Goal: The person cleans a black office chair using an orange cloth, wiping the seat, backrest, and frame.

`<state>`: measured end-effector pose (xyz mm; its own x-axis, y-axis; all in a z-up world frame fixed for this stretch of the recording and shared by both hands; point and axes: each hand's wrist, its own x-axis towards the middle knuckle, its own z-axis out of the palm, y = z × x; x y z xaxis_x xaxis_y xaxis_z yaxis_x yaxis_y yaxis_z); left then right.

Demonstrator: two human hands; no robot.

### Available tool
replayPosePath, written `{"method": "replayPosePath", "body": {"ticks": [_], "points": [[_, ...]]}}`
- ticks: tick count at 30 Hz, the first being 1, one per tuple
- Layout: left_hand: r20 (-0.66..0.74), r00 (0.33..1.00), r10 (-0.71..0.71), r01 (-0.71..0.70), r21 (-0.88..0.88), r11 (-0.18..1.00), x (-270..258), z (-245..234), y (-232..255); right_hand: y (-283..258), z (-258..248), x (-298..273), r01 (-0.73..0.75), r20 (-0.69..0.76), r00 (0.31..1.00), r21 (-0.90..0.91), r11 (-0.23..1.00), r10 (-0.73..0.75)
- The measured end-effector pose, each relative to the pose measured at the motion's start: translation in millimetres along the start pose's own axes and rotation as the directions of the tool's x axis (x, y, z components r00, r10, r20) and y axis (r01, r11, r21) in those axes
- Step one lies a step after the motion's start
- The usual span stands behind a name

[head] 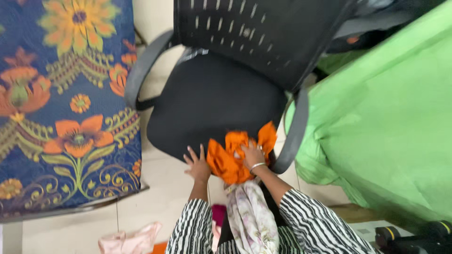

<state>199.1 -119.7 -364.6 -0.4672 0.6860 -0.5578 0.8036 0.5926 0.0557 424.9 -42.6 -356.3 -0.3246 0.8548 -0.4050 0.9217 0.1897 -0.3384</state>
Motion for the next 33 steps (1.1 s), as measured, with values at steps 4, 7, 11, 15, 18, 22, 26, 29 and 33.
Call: {"method": "replayPosePath", "body": {"ticks": [4, 7, 11, 15, 18, 22, 26, 29, 33], "points": [[0.109, 0.994, -0.002, -0.01, 0.111, 0.994, -3, -8, 18, 12, -52, -24, 0.144, 0.082, 0.986, 0.028, 0.989, -0.146], [0.127, 0.98, 0.154, -0.158, 0.022, 0.987, -12, -19, 57, 26, -99, -37, 0.198, -0.271, 0.947, 0.064, 0.978, -0.173], [0.082, 0.916, 0.392, -0.358, -0.272, 0.893, -29, -41, 158, 71, -114, -36, 0.058, -0.47, 0.883, 0.101, 0.993, -0.004], [0.122, 0.791, 0.599, -0.55, -0.287, 0.784, -65, -33, 221, 89, -108, -39, 0.108, -0.475, 0.88, 0.173, 0.979, -0.013], [0.173, 0.813, 0.557, -0.473, -0.363, 0.803, -81, -25, 227, 104, -116, -34, 0.264, -0.462, 0.885, 0.398, 0.879, -0.057], [0.197, 0.859, 0.472, -0.388, -0.349, 0.853, -68, -37, 221, 126, -125, -27, -0.065, 0.064, 0.998, 0.997, 0.029, 0.005], [0.113, 0.887, 0.447, -0.414, -0.232, 0.88, -50, -53, 234, 137, -138, -18, -0.208, 0.221, 0.973, 0.963, -0.17, 0.062], [-0.181, 0.898, 0.401, -0.422, -0.612, 0.669, -40, -58, 258, 130, -156, -2, 0.054, -0.027, 0.971, 0.993, -0.108, 0.236], [-0.083, 0.881, 0.467, -0.033, -0.993, -0.113, -30, -73, 312, 129, -217, 12, 0.532, -0.661, 0.744, 0.671, 0.516, 0.093]]}}
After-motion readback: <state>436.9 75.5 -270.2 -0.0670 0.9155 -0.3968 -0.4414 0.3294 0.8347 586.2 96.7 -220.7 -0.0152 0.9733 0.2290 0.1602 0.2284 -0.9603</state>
